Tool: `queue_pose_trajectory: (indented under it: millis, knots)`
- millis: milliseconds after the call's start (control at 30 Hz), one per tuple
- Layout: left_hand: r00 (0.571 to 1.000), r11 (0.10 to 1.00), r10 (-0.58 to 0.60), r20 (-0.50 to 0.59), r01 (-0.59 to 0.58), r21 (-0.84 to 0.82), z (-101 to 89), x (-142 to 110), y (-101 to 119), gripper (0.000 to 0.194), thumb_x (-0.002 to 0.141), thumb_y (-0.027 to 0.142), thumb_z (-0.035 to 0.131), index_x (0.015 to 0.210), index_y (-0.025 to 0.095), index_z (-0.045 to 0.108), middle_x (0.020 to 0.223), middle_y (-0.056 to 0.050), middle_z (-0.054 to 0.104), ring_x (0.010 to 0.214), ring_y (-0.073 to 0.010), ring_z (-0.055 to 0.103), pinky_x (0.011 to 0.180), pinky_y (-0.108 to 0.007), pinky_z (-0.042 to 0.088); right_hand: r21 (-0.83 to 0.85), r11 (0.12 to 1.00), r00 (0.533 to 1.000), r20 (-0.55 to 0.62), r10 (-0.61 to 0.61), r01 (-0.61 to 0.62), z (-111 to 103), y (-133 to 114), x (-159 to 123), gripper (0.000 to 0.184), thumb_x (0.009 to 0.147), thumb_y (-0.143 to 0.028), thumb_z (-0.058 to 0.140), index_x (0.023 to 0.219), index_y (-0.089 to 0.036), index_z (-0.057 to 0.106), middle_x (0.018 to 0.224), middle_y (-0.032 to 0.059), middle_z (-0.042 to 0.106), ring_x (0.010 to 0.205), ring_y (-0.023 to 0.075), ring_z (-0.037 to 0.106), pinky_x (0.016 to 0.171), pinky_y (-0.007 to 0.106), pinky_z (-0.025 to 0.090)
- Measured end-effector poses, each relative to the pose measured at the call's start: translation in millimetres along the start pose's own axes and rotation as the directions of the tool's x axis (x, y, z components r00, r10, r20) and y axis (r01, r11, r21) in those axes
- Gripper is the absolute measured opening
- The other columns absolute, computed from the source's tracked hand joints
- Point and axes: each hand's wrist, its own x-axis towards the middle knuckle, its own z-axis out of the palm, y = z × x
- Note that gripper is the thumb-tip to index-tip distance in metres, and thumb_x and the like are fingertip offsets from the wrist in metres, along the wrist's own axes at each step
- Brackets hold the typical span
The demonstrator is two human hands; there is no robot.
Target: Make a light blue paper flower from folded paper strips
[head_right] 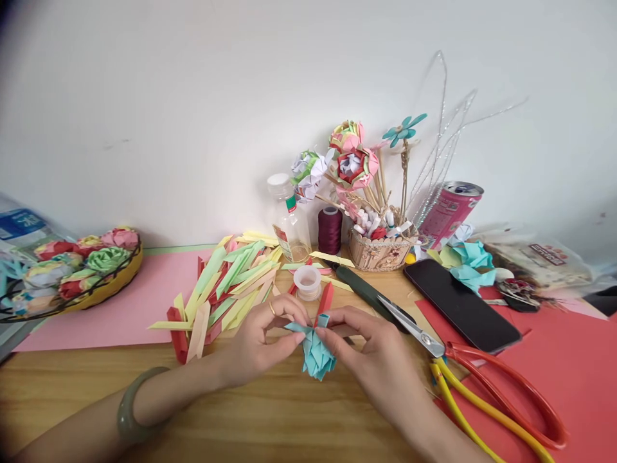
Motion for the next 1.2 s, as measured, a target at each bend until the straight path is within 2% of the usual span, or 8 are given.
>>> queue_pose_trajectory:
  millis: [100,200,267,467,767,1000,1200]
  knots:
    - [0.997,0.998,-0.057,-0.044,0.058,0.006,3.5,-2,4,0.015,0.075,0.018,0.061,0.089,0.014,0.058,0.09,-0.007,0.063,0.085,-0.0154,0.06,0.073,-0.026,0.05,-0.178,0.967,0.978,-0.071,-0.198,0.183,5,4,-6,0.012,0.08,-0.03,0.058,0.088,-0.022,0.063,0.081,0.0011,0.069,0.071,0.0151,0.065,0.063,0.024,0.053]
    - [0.996,0.998,0.037,-0.077,-0.033,0.051,6.3,-4,4,0.014,0.077,0.017,0.061,0.09,0.013,0.063,0.09,-0.009,0.066,0.086,-0.0156,0.061,0.079,-0.028,0.05,-0.334,0.882,0.92,-0.089,-0.38,0.332,8,9,-9,0.012,0.081,-0.022,0.057,0.092,-0.021,0.06,0.083,0.0021,0.068,0.072,0.0142,0.065,0.065,0.024,0.053]
    - [0.989,0.99,0.114,-0.094,-0.106,0.091,7.6,-5,2,0.016,0.077,0.016,0.061,0.091,0.012,0.065,0.091,-0.01,0.068,0.087,-0.016,0.063,0.081,-0.029,0.051,-0.396,0.837,0.893,-0.085,-0.442,0.377,8,12,-11,0.012,0.081,-0.02,0.057,0.093,-0.02,0.058,0.081,0.0023,0.067,0.071,0.0134,0.064,0.063,0.024,0.053]
    - [0.957,0.948,0.266,-0.113,-0.238,0.212,9.2,-6,-1,0.023,0.078,0.011,0.058,0.1,0.013,0.066,0.093,-0.009,0.07,0.086,-0.0159,0.065,0.08,-0.029,0.053,-0.475,0.792,0.873,-0.09,-0.479,0.385,6,13,-9,0.014,0.082,-0.021,0.057,0.096,-0.021,0.056,0.083,0.0024,0.068,0.072,0.0137,0.065,0.063,0.024,0.053]
    - [0.947,0.928,0.31,-0.087,-0.281,0.243,8.6,-7,-6,0.028,0.081,0.009,0.052,0.106,0.015,0.064,0.097,-0.009,0.07,0.09,-0.0169,0.064,0.082,-0.032,0.054,-0.507,0.764,0.865,-0.068,-0.496,0.398,4,13,-10,0.024,0.082,-0.017,0.057,0.105,-0.023,0.055,0.093,0.0033,0.068,0.082,0.0136,0.065,0.071,0.024,0.052]
    - [0.925,0.902,0.374,-0.064,-0.347,0.258,9.3,-7,-7,0.034,0.08,0.003,0.05,0.11,0.014,0.061,0.099,-0.01,0.069,0.094,-0.0165,0.062,0.083,-0.032,0.054,-0.557,0.73,0.834,-0.115,-0.539,0.395,4,13,-9,0.02,0.082,-0.018,0.056,0.102,-0.023,0.055,0.087,0.0012,0.069,0.074,0.0137,0.066,0.065,0.023,0.053]
    - [0.899,0.872,0.435,-0.056,-0.405,0.276,11.5,-6,-9,0.039,0.081,0.003,0.048,0.117,0.014,0.055,0.103,-0.012,0.067,0.099,-0.0174,0.061,0.085,-0.033,0.053,-0.57,0.732,0.82,-0.167,-0.547,0.373,3,11,-7,0.008,0.083,-0.023,0.056,0.09,-0.022,0.055,0.078,0.0006,0.068,0.068,0.013,0.065,0.061,0.023,0.053]
